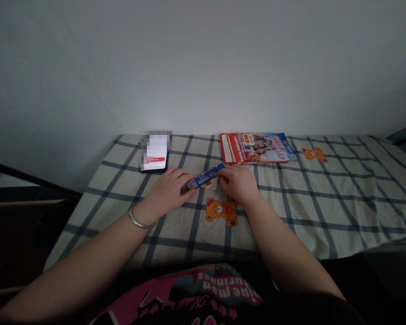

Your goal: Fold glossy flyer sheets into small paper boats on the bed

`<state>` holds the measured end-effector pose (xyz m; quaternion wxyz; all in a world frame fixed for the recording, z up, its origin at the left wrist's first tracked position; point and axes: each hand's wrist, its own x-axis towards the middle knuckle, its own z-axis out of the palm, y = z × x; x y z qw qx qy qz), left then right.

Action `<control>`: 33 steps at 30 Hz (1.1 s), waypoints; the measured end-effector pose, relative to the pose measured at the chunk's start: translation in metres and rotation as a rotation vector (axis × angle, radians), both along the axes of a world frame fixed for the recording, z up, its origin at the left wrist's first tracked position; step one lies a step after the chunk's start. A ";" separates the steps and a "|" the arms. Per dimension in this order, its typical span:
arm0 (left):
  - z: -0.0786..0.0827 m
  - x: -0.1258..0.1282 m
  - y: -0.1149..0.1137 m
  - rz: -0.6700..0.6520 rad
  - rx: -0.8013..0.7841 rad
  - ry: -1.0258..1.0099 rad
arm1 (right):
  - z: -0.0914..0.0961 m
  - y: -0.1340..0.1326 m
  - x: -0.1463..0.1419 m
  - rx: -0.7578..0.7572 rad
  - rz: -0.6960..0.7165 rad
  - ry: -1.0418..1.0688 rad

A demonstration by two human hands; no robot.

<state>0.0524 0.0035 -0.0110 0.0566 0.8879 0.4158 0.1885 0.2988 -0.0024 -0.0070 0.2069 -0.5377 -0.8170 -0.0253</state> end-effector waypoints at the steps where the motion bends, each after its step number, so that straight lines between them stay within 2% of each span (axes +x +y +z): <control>1: 0.000 0.000 0.000 -0.001 -0.002 -0.010 | 0.000 -0.001 0.000 0.013 0.020 0.003; 7: -0.004 0.000 0.002 0.000 -0.009 -0.047 | -0.001 -0.005 -0.003 -0.011 0.235 0.053; 11: -0.002 -0.001 0.003 -0.001 0.020 0.000 | -0.001 -0.007 -0.006 -0.009 0.314 0.082; 15: -0.002 -0.002 0.005 -0.014 0.059 0.041 | -0.001 -0.009 -0.007 0.067 0.295 0.195; 19: -0.002 -0.002 0.005 0.034 0.061 0.030 | -0.003 -0.009 -0.007 0.014 0.198 0.268; 22: -0.002 -0.001 0.003 0.105 0.053 0.013 | -0.004 -0.007 -0.007 -0.029 0.207 0.197; 28: -0.006 -0.002 0.007 0.174 -0.031 -0.095 | -0.002 -0.004 -0.017 -0.045 0.352 0.015; 33: -0.005 -0.004 0.012 0.194 -0.134 -0.246 | -0.003 -0.004 -0.024 -0.022 0.359 -0.050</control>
